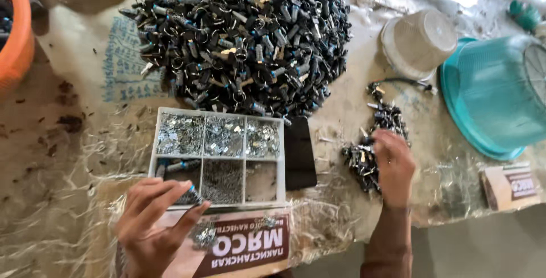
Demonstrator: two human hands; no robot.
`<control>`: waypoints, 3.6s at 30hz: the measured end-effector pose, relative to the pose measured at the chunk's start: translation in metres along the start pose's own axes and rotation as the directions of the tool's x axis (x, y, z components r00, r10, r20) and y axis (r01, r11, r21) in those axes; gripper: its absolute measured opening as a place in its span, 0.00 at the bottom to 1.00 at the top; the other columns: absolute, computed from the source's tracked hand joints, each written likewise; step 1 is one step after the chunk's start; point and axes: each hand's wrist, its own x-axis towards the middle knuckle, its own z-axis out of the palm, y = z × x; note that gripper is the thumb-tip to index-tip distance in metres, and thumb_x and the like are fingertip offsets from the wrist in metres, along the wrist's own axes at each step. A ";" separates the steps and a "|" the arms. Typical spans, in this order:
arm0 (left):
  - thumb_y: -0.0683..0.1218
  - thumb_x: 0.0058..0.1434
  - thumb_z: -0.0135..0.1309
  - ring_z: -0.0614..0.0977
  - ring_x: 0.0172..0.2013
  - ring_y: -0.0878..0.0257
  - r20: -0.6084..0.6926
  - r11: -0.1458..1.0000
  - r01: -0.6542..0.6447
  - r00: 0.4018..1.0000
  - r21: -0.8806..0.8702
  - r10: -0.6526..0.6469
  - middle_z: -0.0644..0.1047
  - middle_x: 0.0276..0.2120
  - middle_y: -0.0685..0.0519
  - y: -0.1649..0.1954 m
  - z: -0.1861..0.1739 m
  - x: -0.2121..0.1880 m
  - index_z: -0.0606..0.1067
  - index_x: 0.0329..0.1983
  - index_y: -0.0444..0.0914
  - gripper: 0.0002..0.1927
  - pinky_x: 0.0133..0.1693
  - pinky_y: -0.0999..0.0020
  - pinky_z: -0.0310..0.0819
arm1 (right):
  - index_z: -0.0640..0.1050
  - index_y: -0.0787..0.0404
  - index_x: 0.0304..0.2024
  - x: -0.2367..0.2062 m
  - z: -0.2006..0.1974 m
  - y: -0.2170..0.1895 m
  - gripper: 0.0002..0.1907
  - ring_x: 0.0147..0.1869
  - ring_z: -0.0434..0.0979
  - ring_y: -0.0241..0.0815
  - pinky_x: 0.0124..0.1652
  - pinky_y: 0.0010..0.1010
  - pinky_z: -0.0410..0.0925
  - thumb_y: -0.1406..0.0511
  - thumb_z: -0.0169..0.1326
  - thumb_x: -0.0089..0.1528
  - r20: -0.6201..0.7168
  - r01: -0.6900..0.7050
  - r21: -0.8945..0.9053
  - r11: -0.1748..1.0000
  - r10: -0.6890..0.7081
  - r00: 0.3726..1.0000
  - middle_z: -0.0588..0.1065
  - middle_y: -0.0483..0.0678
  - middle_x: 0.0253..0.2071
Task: The person sits at a workbench covered with piles of small metal parts and repeatedly assembles components: they pick small metal pieces from a compartment tray, fit them by hand onto a cylindrical metal part held in the other hand, and place finished assemblies aside. The person occasionally reaches into a basket of parts to gather more pieces.
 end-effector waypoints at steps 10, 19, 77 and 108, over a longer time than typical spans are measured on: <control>0.48 0.51 0.73 0.82 0.46 0.59 0.054 0.973 -0.220 0.973 -0.065 0.224 0.82 0.42 0.50 -0.001 -0.006 -0.023 0.81 0.46 0.40 0.20 0.56 0.57 0.74 | 0.82 0.63 0.50 -0.189 0.004 -0.065 0.11 0.65 0.76 0.50 0.64 0.38 0.68 0.65 0.53 0.71 0.218 -0.212 0.827 0.520 0.050 0.975 0.77 0.58 0.58; 0.47 0.54 0.73 0.80 0.46 0.59 0.024 0.965 -0.260 0.965 -0.036 0.261 0.82 0.43 0.51 0.010 -0.010 -0.031 0.82 0.47 0.39 0.18 0.53 0.61 0.73 | 0.82 0.59 0.54 -0.196 0.048 -0.034 0.19 0.32 0.75 0.29 0.29 0.22 0.70 0.68 0.64 0.60 0.333 -0.413 0.259 0.873 0.321 0.887 0.79 0.45 0.35; 0.45 0.46 0.74 0.81 0.40 0.57 0.373 0.972 -0.004 0.923 -0.233 0.093 0.81 0.42 0.52 0.047 -0.048 -0.113 0.82 0.44 0.38 0.22 0.42 0.65 0.77 | 0.78 0.64 0.39 -0.279 0.089 -0.152 0.07 0.41 0.80 0.41 0.40 0.28 0.73 0.72 0.64 0.61 0.279 -0.073 0.598 0.798 -0.122 0.953 0.78 0.48 0.41; 0.45 0.50 0.74 0.82 0.43 0.61 0.467 0.935 0.142 0.884 -0.324 0.028 0.81 0.44 0.55 0.046 -0.028 -0.131 0.82 0.51 0.44 0.24 0.45 0.68 0.79 | 0.78 0.67 0.40 -0.263 0.074 -0.188 0.11 0.40 0.83 0.41 0.41 0.26 0.75 0.80 0.61 0.57 0.136 -0.120 0.437 0.891 0.067 0.988 0.80 0.54 0.39</control>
